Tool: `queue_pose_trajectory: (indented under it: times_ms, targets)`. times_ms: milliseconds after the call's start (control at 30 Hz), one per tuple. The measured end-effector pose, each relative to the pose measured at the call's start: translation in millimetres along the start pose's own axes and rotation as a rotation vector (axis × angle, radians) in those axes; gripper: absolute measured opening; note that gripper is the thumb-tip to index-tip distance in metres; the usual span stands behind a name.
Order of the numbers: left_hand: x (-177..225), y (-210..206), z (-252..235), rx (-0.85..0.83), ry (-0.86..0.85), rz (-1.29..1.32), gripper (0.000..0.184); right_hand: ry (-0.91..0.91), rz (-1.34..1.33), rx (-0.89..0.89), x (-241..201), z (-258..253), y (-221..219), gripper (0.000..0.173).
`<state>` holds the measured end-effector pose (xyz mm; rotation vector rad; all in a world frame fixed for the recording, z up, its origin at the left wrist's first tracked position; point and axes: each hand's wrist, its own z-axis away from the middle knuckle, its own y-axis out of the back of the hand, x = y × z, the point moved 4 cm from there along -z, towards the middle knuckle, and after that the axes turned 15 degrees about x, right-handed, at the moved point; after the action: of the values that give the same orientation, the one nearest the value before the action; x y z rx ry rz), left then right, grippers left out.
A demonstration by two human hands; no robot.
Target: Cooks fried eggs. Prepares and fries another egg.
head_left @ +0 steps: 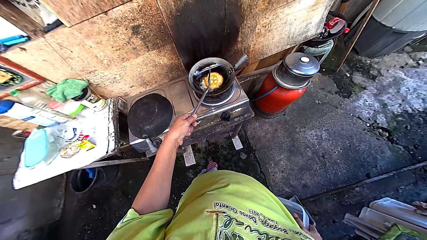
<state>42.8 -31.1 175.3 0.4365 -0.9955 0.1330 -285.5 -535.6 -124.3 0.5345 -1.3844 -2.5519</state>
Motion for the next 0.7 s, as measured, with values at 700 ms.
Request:
queue_pose_trajectory:
  times_ms: [700]
  targets:
    - [52.6, 25.8, -27.8, 0.13, -0.467, -0.722, 0.037, 0.014, -0.024, -0.017, 1.8, 1.6, 0.3, 0.074]
